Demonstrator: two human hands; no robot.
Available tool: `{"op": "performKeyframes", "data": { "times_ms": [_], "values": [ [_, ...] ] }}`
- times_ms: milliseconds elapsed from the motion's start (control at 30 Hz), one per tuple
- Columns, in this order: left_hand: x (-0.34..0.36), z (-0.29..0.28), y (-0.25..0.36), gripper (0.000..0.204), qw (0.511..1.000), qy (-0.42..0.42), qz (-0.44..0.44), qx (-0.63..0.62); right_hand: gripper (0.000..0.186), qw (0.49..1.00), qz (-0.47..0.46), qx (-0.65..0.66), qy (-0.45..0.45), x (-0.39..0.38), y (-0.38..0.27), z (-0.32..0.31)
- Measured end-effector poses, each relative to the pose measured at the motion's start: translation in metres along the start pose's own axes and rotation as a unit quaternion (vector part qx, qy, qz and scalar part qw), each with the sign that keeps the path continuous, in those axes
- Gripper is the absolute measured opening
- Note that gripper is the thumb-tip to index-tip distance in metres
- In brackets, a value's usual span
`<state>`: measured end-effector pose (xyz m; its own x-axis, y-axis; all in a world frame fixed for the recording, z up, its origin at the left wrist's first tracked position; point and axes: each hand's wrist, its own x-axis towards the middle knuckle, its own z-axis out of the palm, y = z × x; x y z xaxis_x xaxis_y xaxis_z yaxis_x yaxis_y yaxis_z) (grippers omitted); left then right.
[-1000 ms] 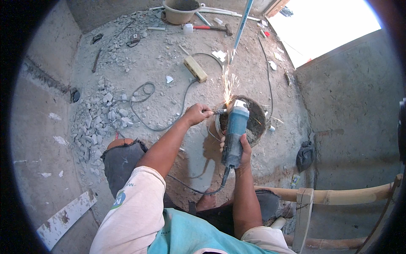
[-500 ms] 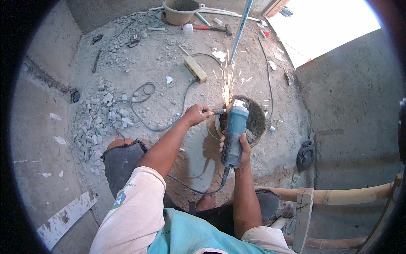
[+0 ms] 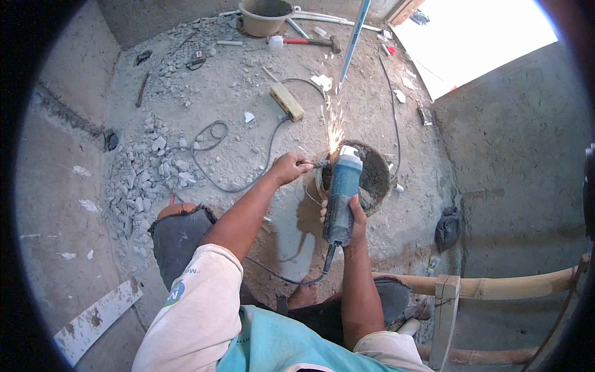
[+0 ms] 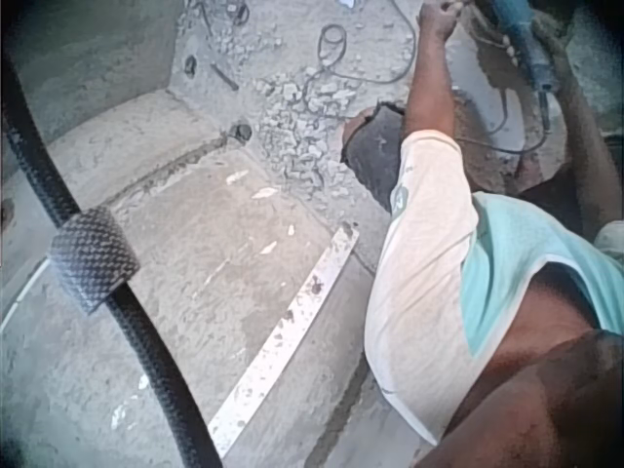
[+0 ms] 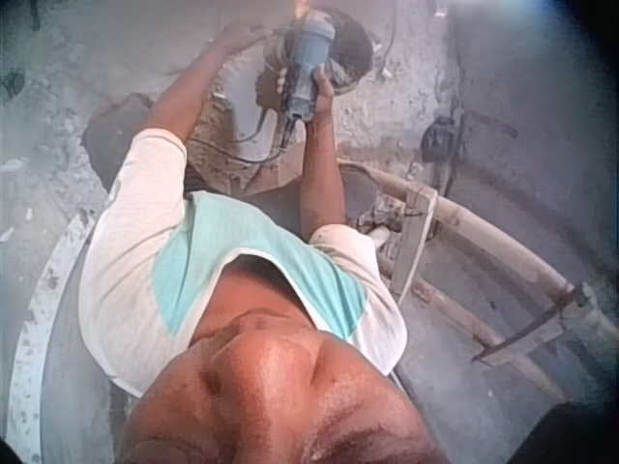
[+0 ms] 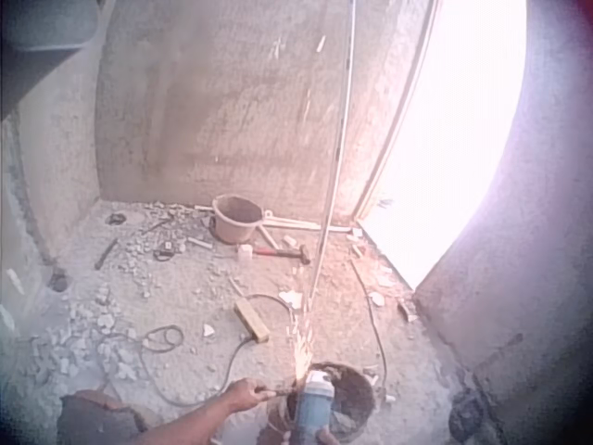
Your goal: The person uses an angle grinder to cut or grind a metal rod embedded in a hole in a concrete floor, holding the tool with both hands while sitting on the floor.
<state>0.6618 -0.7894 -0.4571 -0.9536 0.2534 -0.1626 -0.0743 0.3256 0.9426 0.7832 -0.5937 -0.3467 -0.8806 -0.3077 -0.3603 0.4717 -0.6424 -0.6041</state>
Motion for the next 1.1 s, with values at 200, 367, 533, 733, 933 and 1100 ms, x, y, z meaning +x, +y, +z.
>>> {"op": "performKeyframes", "data": {
  "times_ms": [200, 367, 533, 733, 933, 1100],
  "values": [
    [0.0016, 0.0013, -0.0002, 0.024, 1.000, -0.004, 0.002, 0.009, 0.062, 1.000, 0.001, 0.017, -0.007, -0.0003, -0.0018, -0.0047],
    [-0.0013, 0.0017, 0.0041, 0.024, 1.000, 0.007, 0.003, 0.011, 0.069, 1.000, 0.009, -0.008, 0.004, -0.0012, -0.0013, 0.0002],
    [0.0016, 0.0004, 0.0002, 0.028, 0.999, -0.012, -0.028, 0.012, 0.063, 1.000, 0.002, 0.005, -0.011, 0.0008, -0.0009, -0.0043],
    [0.0030, 0.0015, -0.0038, 0.029, 0.999, -0.020, -0.032, 0.003, 0.063, 1.000, -0.004, 0.008, -0.013, 0.0008, -0.0028, -0.0033],
    [0.0015, 0.0008, -0.0008, 0.029, 1.000, -0.010, -0.019, 0.023, 0.062, 1.000, 0.009, 0.002, -0.008, 0.0013, -0.0011, -0.0041],
    [0.0025, -0.0003, -0.0015, 0.030, 0.999, -0.021, -0.036, 0.022, 0.061, 1.000, -0.002, 0.013, -0.010, 0.0017, -0.0031, -0.0044]
  ]
}}
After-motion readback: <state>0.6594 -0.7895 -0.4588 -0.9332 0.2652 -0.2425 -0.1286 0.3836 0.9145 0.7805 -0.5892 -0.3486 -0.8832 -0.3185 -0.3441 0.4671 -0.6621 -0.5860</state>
